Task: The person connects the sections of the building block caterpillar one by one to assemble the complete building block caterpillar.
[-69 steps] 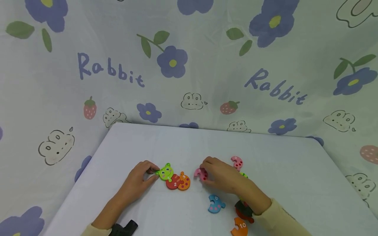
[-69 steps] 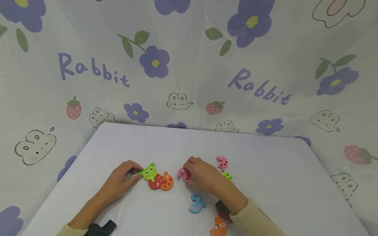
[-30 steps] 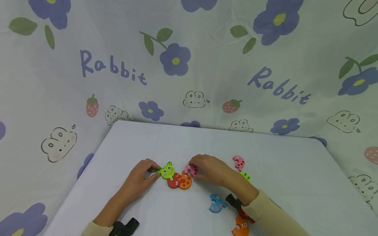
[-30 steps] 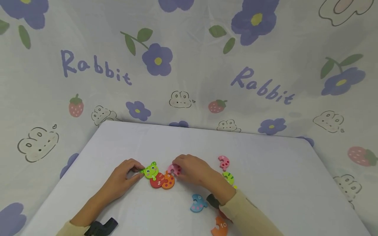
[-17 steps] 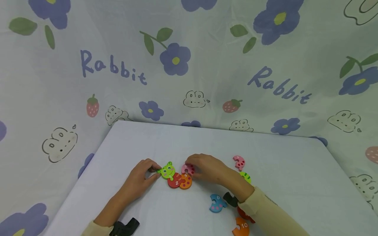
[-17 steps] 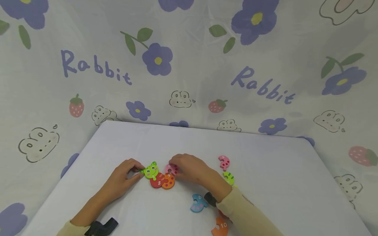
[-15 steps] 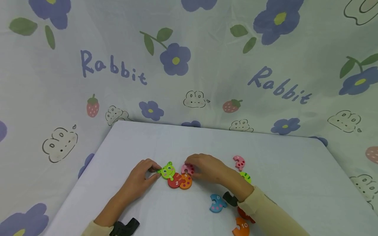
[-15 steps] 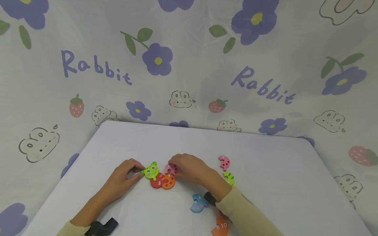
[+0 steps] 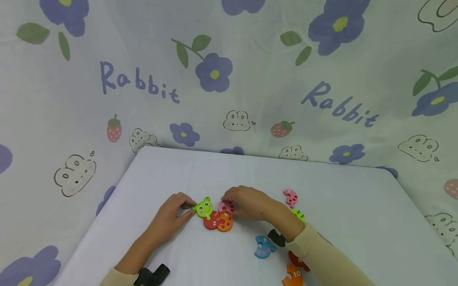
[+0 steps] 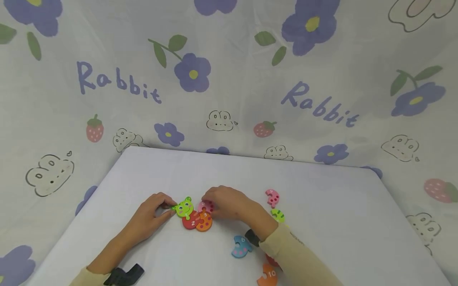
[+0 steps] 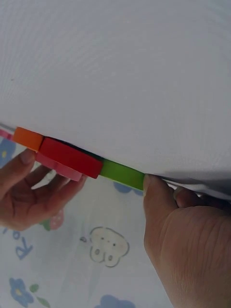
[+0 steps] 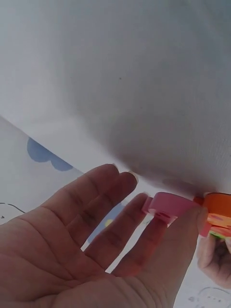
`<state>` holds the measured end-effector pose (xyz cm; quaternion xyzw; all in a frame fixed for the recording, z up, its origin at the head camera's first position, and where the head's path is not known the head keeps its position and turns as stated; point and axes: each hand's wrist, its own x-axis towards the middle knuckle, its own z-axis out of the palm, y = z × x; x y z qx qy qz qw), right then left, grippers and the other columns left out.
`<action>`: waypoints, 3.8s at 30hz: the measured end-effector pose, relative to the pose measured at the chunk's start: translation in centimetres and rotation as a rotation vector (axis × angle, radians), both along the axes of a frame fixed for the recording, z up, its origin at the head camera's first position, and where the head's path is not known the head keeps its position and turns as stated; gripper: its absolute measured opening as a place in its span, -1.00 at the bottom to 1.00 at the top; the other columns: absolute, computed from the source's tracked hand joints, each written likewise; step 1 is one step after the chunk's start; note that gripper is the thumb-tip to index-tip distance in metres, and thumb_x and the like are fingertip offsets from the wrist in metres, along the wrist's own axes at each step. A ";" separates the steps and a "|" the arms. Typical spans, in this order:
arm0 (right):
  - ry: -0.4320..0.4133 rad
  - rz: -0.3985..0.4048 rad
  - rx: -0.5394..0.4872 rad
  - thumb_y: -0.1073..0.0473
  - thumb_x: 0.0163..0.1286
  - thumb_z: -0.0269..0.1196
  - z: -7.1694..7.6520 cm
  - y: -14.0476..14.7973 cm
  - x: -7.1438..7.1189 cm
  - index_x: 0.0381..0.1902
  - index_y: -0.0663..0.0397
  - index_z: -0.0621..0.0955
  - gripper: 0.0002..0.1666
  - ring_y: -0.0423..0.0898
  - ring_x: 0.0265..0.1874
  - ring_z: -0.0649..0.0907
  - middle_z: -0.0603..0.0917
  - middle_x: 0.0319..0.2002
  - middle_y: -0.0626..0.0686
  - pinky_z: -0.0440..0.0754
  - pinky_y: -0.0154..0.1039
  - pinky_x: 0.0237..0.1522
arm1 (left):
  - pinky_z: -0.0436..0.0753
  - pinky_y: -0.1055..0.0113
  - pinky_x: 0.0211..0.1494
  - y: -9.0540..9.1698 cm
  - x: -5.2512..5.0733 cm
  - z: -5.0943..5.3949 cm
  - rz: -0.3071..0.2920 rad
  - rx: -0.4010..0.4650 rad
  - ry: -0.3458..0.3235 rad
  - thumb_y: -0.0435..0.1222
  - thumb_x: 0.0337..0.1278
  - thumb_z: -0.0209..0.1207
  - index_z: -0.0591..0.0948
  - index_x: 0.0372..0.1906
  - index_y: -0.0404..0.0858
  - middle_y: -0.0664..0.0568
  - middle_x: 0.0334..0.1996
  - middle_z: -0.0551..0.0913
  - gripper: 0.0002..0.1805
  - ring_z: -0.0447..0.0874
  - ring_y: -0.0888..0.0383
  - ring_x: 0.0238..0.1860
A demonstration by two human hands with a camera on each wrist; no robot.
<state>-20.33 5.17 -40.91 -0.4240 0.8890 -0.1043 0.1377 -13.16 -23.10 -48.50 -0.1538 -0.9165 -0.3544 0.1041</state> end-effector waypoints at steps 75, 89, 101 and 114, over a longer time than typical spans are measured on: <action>-0.053 -0.207 0.033 -0.31 0.26 0.48 0.0 10.2 9.7 0.25 -0.11 0.66 -0.29 -0.20 0.01 0.56 0.64 0.06 -0.19 0.66 -0.17 0.13 | 0.64 0.28 0.03 -0.2 -0.4 0.1 0.005 -0.009 -0.053 -0.41 0.17 0.47 0.68 -0.06 -0.01 0.34 -0.12 0.62 -0.67 0.53 0.30 -0.05; 0.054 -0.210 0.047 -0.32 0.22 0.50 -0.8 9.4 11.0 0.16 -0.08 0.69 -0.32 -0.17 -0.06 0.52 0.61 0.02 -0.15 0.68 -0.16 0.01 | 0.63 0.28 0.00 -0.1 -0.1 0.0 -0.002 -0.015 -0.019 -0.41 0.20 0.46 0.68 -0.06 -0.02 0.32 -0.13 0.62 -0.69 0.51 0.31 -0.08; 0.060 -0.212 0.033 -0.18 0.25 0.53 -1.3 9.7 11.2 0.17 -0.12 0.68 -0.40 -0.15 -0.03 0.52 0.60 0.05 -0.15 0.65 -0.13 0.10 | 0.63 0.28 0.01 0.0 -0.1 0.0 0.004 -0.014 -0.036 -0.41 0.19 0.46 0.68 -0.05 -0.02 0.32 -0.13 0.62 -0.69 0.51 0.30 -0.06; 0.029 -0.268 -0.003 -0.11 0.28 0.52 -0.7 11.1 11.0 0.19 -0.04 0.69 -0.42 -0.17 0.00 0.57 0.62 0.04 -0.17 0.68 -0.15 0.09 | 0.64 0.27 0.02 0.0 -0.1 -0.1 0.016 -0.013 -0.056 -0.40 0.21 0.46 0.68 -0.05 -0.01 0.33 -0.13 0.62 -0.69 0.51 0.30 -0.06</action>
